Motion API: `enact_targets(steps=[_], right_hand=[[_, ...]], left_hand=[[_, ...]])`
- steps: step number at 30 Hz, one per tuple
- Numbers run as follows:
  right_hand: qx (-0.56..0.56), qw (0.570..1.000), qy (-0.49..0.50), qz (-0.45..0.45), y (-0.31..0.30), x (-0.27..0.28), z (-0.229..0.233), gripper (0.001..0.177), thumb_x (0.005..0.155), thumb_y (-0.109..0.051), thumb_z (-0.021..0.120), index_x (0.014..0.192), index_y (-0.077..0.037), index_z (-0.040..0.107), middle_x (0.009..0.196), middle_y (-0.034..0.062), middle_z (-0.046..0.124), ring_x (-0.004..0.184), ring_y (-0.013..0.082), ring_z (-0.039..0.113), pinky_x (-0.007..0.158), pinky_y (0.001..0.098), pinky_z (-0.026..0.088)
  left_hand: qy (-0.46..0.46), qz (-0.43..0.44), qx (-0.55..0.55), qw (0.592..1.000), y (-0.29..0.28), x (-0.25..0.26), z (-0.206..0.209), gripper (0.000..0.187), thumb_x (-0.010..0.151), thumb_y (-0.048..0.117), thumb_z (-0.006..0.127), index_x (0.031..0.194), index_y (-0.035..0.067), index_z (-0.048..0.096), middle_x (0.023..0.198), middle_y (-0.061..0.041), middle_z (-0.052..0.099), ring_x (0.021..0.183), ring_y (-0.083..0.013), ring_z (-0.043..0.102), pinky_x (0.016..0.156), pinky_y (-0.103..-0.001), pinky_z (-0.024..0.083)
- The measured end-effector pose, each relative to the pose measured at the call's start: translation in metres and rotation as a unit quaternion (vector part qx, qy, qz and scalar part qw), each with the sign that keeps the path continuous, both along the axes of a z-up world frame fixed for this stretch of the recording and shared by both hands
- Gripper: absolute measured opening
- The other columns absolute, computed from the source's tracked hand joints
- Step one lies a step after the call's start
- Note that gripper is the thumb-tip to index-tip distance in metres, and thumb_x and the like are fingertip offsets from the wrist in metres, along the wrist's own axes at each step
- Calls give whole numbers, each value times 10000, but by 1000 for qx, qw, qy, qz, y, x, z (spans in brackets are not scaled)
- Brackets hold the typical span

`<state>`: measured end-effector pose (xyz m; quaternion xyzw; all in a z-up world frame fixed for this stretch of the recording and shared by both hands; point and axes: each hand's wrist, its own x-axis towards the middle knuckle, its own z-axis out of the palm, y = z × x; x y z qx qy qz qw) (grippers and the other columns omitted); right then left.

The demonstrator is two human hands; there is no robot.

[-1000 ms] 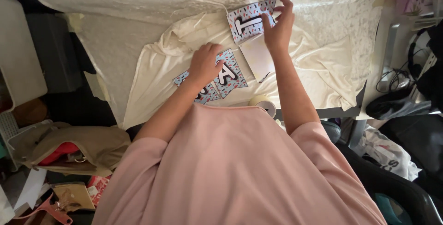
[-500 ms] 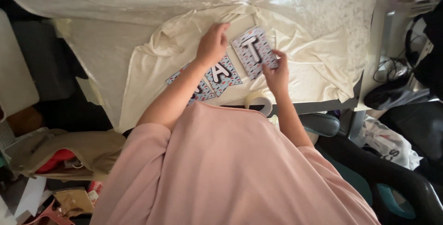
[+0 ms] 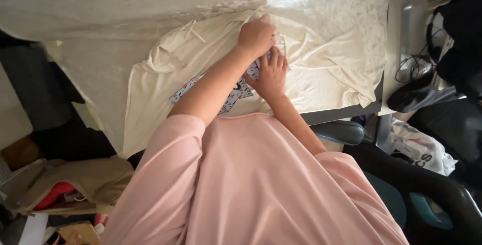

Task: Fold and organize individual segments of a paper birthday banner.

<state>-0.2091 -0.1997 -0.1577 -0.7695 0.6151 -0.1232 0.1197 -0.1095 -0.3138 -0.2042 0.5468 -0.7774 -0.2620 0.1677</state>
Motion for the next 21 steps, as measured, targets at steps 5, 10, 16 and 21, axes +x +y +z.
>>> enact_targets(steps=[5,10,16,21], right_hand=[[-26,999,6,29,-3,-10,-4,900,739,-487,888,1432,-49,515,1479,212,439,1361,418,417,1143,579,319],[23,999,-25,33,-8,-9,3,865,670,-393,907,1403,-96,556,1540,224,391,1359,423,405,1115,545,335],[1,999,-25,31,-12,4,-3,964,614,-477,939,1365,-55,505,1474,269,376,1327,460,398,1092,599,309],[-3,1000,-14,19,-15,2,-18,875,749,-458,895,1387,-26,481,1532,249,406,1363,432,424,1152,565,328]], left_hand=[[69,2,43,997,-13,-4,2,93,816,229,732,810,139,756,933,-104,699,864,-329,699,724,-471,550],[201,8,85,976,-20,18,26,128,833,221,724,847,95,711,836,-87,735,791,-299,714,686,-430,544],[230,3,124,965,-5,34,21,164,853,233,743,881,77,699,803,-81,741,743,-260,717,671,-393,540],[293,60,77,951,-1,35,16,170,879,215,740,902,60,676,792,-77,734,724,-217,721,654,-358,547]])
